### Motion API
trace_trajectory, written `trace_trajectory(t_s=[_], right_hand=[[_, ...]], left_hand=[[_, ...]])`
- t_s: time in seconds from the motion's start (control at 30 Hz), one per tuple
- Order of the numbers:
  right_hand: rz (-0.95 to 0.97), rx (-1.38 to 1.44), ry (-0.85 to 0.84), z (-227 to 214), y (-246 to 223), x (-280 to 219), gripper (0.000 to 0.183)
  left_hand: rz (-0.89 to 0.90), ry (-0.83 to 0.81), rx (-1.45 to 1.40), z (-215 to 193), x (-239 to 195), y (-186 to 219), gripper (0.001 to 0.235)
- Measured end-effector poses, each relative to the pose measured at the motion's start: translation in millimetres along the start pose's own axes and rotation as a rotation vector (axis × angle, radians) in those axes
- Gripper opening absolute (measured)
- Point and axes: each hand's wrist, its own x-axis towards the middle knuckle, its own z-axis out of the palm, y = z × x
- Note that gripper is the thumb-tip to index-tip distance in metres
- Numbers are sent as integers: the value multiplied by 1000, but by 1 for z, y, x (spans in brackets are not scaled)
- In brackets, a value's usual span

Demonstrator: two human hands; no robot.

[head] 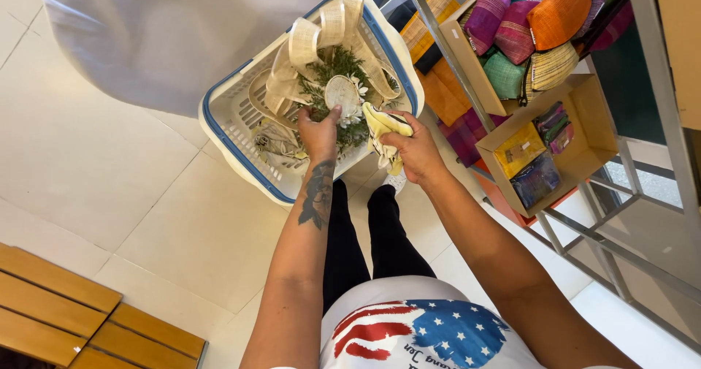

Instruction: Cleaning decorative wreaths with a cloth and organizing them on metal shelves.

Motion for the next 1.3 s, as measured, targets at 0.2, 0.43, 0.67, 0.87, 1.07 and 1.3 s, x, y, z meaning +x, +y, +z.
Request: trace_trajectory(t_s=[0.2, 0.43, 0.67, 0.87, 1.07, 1.3], right_hand=[[-89, -74, -1, 2, -18, -19, 60], [-436, -511, -73, 22, -75, -53, 49], [-900, -1008, -364, 23, -122, -78, 47], [-1025, -870, -379, 36, -164, -117, 47], [-901, -1047, -448, 9, -204, -165, 40], [-807, -873, -442, -37, -221, -190, 44]], left_hand=[[303, 30, -7, -10, -21, 12, 44], [459, -150, -181, -57, -74, 54, 20], [593, -140, -252, -92, -120, 113, 24], [700, -174, -289, -105, -166, 154, 22], [738, -119, -312, -127, -150, 156, 27], [622, -97, -330, -148, -164, 169, 28]])
